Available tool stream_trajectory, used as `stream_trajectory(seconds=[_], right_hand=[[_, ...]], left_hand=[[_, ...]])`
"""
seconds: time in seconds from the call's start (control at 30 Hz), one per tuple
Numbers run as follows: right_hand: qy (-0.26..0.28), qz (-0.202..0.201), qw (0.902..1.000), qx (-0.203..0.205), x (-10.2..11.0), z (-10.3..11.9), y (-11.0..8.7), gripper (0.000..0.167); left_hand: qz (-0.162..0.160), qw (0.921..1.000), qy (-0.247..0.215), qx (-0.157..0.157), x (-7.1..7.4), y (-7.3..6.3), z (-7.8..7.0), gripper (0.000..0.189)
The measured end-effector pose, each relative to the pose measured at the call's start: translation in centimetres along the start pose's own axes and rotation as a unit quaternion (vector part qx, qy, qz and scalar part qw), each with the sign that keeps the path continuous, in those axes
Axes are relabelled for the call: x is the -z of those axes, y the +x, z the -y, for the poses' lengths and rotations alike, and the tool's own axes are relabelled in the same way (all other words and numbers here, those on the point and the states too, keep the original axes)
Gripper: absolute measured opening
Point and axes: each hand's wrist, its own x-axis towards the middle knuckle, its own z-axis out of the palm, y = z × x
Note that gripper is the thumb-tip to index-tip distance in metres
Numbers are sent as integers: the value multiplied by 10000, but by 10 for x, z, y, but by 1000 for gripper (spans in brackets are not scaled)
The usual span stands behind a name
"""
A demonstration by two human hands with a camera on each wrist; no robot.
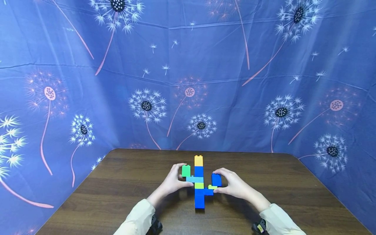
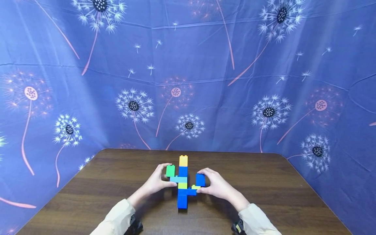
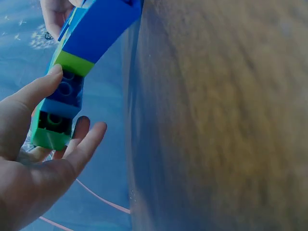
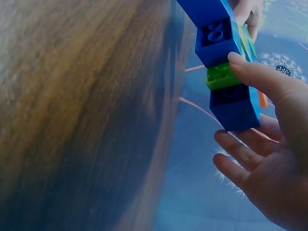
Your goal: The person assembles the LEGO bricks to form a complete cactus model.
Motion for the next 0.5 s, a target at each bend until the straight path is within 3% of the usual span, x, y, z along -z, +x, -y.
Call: stream_trajectory(seconds=[0.37,0.5], right_hand=[[-12,317,9995,-6,-2,-6,-4,65],[213,516,9984,-114,-2,-8,-6,66]], left_hand=[[416,9990,51,-121,0,0,5,76],[573,9978,336,-1,2,0,7,73]])
